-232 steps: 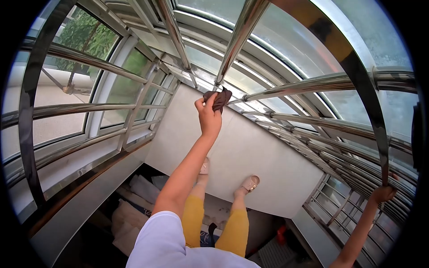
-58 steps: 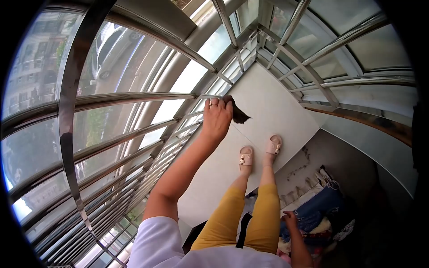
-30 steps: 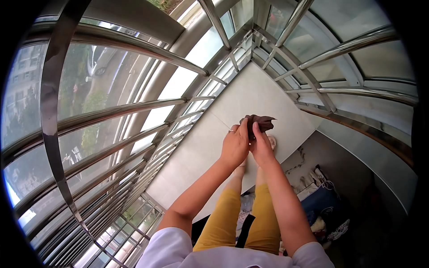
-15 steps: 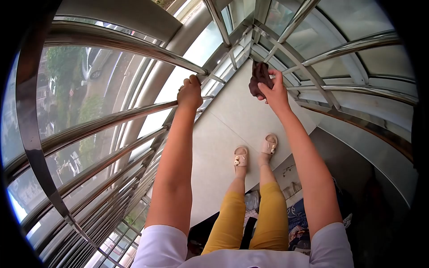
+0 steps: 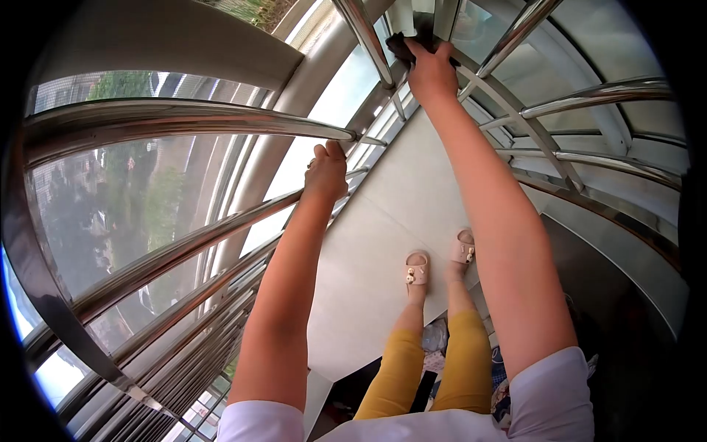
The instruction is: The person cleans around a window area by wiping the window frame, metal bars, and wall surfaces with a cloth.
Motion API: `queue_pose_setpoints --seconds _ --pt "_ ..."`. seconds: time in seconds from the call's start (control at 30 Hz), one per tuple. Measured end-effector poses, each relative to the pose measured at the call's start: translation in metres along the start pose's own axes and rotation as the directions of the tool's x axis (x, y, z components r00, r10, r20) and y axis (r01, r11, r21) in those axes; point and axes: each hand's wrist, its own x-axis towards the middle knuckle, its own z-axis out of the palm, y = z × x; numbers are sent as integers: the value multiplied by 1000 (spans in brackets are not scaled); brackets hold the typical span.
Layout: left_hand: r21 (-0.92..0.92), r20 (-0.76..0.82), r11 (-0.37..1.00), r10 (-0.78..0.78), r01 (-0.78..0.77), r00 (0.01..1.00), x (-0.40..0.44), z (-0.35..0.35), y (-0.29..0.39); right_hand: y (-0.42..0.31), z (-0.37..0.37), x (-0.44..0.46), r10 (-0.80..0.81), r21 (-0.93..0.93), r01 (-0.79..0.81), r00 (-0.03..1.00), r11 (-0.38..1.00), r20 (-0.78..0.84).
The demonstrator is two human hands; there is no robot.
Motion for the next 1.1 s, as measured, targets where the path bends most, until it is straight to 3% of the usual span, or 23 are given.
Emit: queue_pose_setpoints --seconds 0.07,0.13,0.2,0.27,0.3,0.37,0.4,0.43,0.47,0.57,0.63,0.7,0.73,0.77,0.8,0.83,0.9,1.0,1.07,1.1 --pt "-18 -14 1000 14 -14 1000 -2 1 -2 -2 -3 -1 -53 -136 75 986 988 156" --pt "-38 23 999 21 -20 1000 -1 -2 -1 4 -18 -3 -118 -115 141 975 983 186" --pt "-48 -4 999 25 -25 1000 -1 -2 2 14 -39 -10 -62 64 32 831 997 553" --pt "-56 -20 998 16 -17 1000 -1 2 0 35 -61 -23 119 0 -176 668 984 735" --pt "-32 -4 999 17 -17 1000 0 3 -2 52 -61 -33 126 -5 -179 668 984 733" --pt "-20 -11 999 34 -35 999 4 7 -4 81 -47 -51 103 348 -380 788 857 606" --pt "-17 -11 999 36 -37 999 3 5 -3 78 -46 -55 105 350 -382 789 855 605" --pt "-28 -14 999 36 -36 999 2 4 -2 75 -41 -59 120 512 -399 862 760 492" --pt "-39 -16 999 34 -35 999 2 3 -2 71 -36 -62 159 662 -383 914 645 374" --pt "-47 29 998 34 -33 999 5 3 -5 44 -33 -52 145 737 -78 989 671 -28" --pt "-50 41 998 33 -31 999 6 2 -4 37 -24 -39 150 736 46 969 675 -198" --pt "-109 21 994 24 -22 999 2 0 -3 40 -6 -31 36 211 85 858 974 -512" --pt "-109 20 994 26 -24 999 1 1 -3 43 -1 -36 110 272 -43 965 961 -236" --pt "-118 23 993 29 -26 999 2 1 -4 54 11 -39 86 38 -87 996 995 36" --pt "-125 27 992 32 -28 999 2 1 -5 55 13 -49 206 329 -301 934 895 292" --pt "-124 26 992 38 -34 999 2 2 -5 56 15 -60 310 467 -571 794 675 523" --pt "-115 20 993 35 -32 999 3 1 -3 57 14 -79 285 654 -545 837 525 468" --pt "-105 14 994 41 -39 999 1 0 -2 47 7 -80 375 777 -446 880 445 291" --pt "-92 26 995 41 -38 999 1 -2 -1 29 -1 -65 352 811 -377 908 448 228" --pt "-94 25 995 45 -42 999 2 -2 -1 11 -8 -56 305 877 -267 941 399 148"
